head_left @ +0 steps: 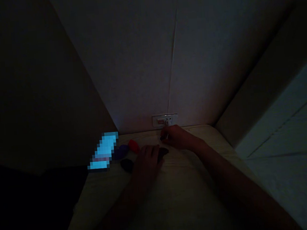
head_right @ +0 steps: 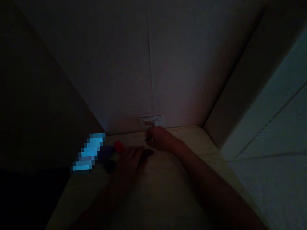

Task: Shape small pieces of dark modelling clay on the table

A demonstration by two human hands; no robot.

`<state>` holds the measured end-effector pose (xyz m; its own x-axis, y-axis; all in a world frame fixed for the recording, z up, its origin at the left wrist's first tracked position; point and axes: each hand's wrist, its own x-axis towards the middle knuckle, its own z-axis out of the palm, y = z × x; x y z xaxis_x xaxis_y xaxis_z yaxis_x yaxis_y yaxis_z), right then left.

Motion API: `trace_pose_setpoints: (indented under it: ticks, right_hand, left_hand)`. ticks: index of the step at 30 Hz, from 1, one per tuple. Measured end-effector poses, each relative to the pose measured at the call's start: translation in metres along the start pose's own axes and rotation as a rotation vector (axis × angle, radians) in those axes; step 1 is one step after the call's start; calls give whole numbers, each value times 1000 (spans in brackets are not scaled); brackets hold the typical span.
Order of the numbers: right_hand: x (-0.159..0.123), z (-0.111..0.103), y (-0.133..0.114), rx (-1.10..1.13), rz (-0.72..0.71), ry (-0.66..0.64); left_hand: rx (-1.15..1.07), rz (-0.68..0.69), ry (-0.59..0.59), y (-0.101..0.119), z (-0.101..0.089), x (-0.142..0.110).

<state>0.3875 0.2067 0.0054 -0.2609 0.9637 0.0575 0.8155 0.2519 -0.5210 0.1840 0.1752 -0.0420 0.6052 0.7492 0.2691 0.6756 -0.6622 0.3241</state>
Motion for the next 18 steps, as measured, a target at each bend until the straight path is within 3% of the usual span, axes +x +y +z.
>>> trace_pose_setpoints:
  ticks: [6, 13, 18]
  right_hand:
    - [3, 10, 1, 47, -39, -106]
    - [3, 15, 3, 79, -32, -120]
    - [4, 17, 8, 70, -33, -117]
  left_hand:
    - [-191, 21, 88, 6, -11, -15]
    - [-327, 32, -61, 15, -5, -22]
    - [-308, 67, -84, 17, 4, -24]
